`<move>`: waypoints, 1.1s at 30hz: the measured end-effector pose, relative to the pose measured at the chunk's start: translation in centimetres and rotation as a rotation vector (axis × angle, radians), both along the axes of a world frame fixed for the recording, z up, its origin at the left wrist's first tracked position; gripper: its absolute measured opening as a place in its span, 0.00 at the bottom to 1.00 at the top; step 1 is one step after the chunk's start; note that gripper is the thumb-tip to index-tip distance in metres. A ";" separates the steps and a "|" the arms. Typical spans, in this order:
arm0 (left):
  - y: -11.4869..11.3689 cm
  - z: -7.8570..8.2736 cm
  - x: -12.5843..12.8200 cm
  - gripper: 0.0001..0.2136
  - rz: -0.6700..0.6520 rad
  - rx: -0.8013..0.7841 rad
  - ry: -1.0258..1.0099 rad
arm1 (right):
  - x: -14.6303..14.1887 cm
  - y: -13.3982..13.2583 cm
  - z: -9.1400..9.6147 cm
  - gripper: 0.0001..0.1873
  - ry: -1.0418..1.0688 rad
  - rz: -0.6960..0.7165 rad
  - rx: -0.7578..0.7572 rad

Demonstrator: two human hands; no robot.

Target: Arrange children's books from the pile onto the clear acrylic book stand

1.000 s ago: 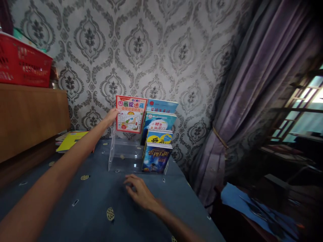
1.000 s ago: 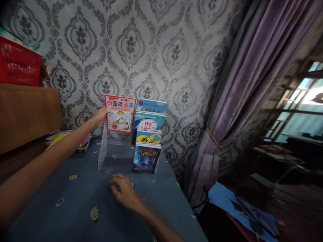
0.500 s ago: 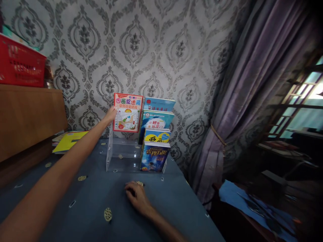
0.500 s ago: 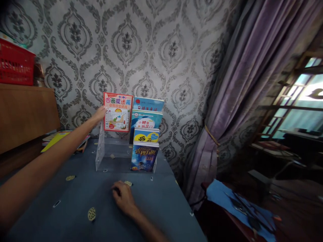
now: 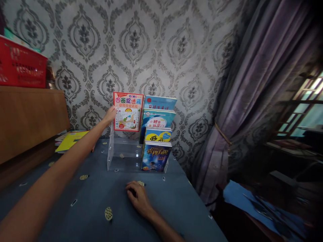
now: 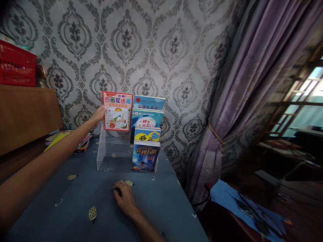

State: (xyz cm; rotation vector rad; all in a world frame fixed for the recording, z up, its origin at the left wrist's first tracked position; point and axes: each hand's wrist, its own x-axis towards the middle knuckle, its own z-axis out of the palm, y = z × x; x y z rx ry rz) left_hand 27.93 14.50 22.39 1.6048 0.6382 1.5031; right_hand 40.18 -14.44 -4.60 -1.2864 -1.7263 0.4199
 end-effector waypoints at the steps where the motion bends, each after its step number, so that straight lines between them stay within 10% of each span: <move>1: -0.2 0.0 0.0 0.15 -0.007 -0.008 -0.001 | 0.0 0.0 -0.1 0.12 -0.007 0.001 0.003; 33: 1.1 -0.3 -0.4 0.15 0.128 0.038 0.143 | 0.2 0.2 -1.0 0.13 -0.007 0.017 0.018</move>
